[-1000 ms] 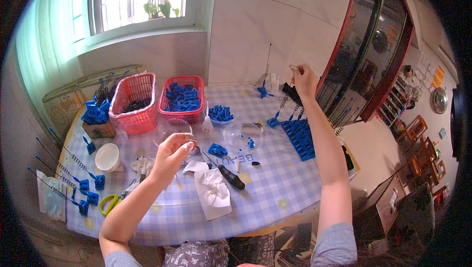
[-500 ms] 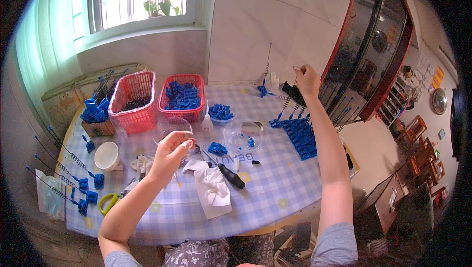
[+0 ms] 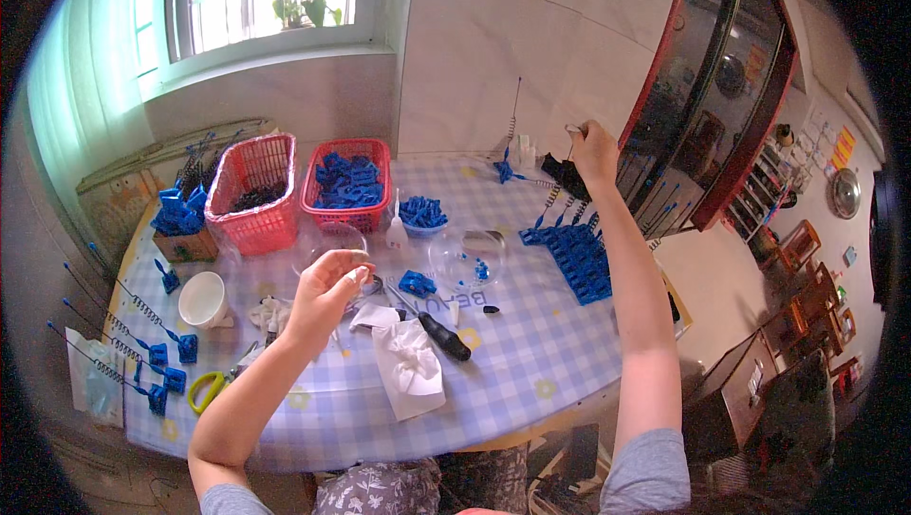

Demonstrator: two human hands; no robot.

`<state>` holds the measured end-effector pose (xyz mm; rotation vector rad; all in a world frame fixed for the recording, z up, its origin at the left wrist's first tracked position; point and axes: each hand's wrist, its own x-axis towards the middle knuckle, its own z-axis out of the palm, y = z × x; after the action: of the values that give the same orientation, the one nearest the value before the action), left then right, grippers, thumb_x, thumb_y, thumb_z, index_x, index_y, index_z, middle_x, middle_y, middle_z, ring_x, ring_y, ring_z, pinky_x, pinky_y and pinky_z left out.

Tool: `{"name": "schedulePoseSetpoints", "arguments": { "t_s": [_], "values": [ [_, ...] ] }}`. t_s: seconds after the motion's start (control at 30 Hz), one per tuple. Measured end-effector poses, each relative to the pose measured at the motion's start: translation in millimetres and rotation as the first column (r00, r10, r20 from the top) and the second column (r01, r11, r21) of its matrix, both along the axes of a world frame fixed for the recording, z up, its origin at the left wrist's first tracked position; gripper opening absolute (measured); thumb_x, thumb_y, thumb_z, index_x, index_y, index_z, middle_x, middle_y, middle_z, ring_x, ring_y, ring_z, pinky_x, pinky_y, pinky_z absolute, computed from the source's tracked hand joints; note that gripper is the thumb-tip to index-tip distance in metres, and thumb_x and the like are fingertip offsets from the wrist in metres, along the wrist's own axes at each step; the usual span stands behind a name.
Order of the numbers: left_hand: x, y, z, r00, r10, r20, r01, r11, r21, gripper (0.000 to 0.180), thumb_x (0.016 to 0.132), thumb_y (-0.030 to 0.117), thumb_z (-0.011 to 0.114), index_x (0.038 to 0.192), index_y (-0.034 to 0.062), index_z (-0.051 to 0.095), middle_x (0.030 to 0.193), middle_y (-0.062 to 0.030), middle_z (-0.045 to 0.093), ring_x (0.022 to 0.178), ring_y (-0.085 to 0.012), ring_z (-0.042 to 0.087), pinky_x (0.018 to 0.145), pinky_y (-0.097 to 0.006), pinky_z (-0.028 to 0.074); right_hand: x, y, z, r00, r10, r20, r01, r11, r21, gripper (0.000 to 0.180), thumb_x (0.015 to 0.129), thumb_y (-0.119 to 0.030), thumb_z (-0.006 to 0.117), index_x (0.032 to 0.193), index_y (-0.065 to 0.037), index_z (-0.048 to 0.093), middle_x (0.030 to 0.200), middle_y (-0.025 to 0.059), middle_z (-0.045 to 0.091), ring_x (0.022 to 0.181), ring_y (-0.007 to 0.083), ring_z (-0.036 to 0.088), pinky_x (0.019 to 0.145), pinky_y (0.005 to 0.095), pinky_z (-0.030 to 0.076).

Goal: The person assembles small blue plastic housings with metal springs and wire components by hand, wiping the parts with a cleaning cloth as they work.

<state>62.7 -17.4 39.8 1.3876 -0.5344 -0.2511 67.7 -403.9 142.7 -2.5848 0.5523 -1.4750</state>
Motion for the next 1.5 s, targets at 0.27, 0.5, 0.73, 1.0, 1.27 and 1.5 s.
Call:
{"name": "schedulePoseSetpoints", "arguments": {
  "t_s": [0.27,0.5,0.73,1.0,1.27,1.5],
  "values": [
    [1.7,2.4,1.0,1.000,-0.005,-0.005,0.005,1.000,-0.009,0.019,0.080,0.014,0.050,0.098,0.0063,0.051,0.083,-0.0028,0.057,0.064,-0.0035,0.047,0.052,-0.016,0.038,2.3,36.8,-2.5,0.990,0.033,0.136,-0.006,0.981,-0.193,0.037,0.071,-0.016,0.055,0.101,0.000,0.043,0.102,0.0195,0.045,0.089,0.0360,0.049,0.070,0.0413,0.044],
    [4.3,0.9,-3.4,1.000,-0.006,0.028,0.006,1.000,-0.015,0.019,0.080,0.013,0.051,0.097,0.0061,0.051,0.086,-0.0040,0.058,0.078,-0.0075,0.053,0.060,-0.018,0.043,72.2,37.1,-66.4,0.927,0.231,-0.297,-0.248,0.969,-0.021,0.038,0.072,-0.018,0.052,0.104,0.000,0.043,0.105,0.0221,0.045,0.095,0.0350,0.047,0.076,0.0416,0.042],
    [1.6,1.8,2.6,1.000,0.015,-0.004,-0.015,1.000,0.020,0.017,0.080,0.013,0.051,0.094,0.0037,0.053,0.088,-0.0043,0.058,0.080,-0.0077,0.053,0.064,-0.019,0.043,122.0,-9.1,-138.5,0.759,0.023,-0.651,0.052,0.994,0.096,0.048,0.069,-0.029,0.052,0.109,-0.004,0.048,0.113,0.0213,0.043,0.108,0.0365,0.036,0.090,0.0431,0.031],
    [7.9,0.9,-3.7,1.000,-0.001,-0.009,0.002,0.997,0.076,0.019,0.079,0.009,0.050,0.096,0.0009,0.052,0.089,-0.0062,0.057,0.082,-0.0090,0.052,0.071,-0.020,0.041,147.2,-19.6,-146.9,0.822,-0.019,-0.569,0.172,0.961,0.216,0.038,0.072,-0.028,0.049,0.101,-0.004,0.054,0.101,0.0164,0.053,0.100,0.0293,0.047,0.087,0.0433,0.033],
    [7.4,-0.4,-2.0,1.000,-0.028,0.014,0.027,0.996,0.087,0.018,0.079,0.010,0.051,0.095,0.0008,0.053,0.089,-0.0056,0.058,0.079,-0.0082,0.052,0.069,-0.020,0.041,155.9,-39.4,-156.8,0.844,0.157,-0.512,-0.081,0.983,0.166,0.025,0.066,-0.013,0.045,0.076,0.005,0.059,0.079,0.0249,0.056,0.078,0.0377,0.055,0.071,0.0397,0.043],
    [2.6,3.3,3.1,0.999,0.014,0.039,-0.017,0.996,0.090,0.016,0.079,0.008,0.051,0.091,-0.0019,0.054,0.083,-0.0021,0.056,0.076,-0.0051,0.049,0.066,-0.018,0.039,102.7,21.9,-112.9,0.889,0.356,-0.289,-0.214,0.880,0.424,0.027,0.073,-0.021,0.047,0.075,0.003,0.060,0.080,0.0199,0.059,0.072,0.0313,0.057,0.067,0.0354,0.044]
  ]
}}
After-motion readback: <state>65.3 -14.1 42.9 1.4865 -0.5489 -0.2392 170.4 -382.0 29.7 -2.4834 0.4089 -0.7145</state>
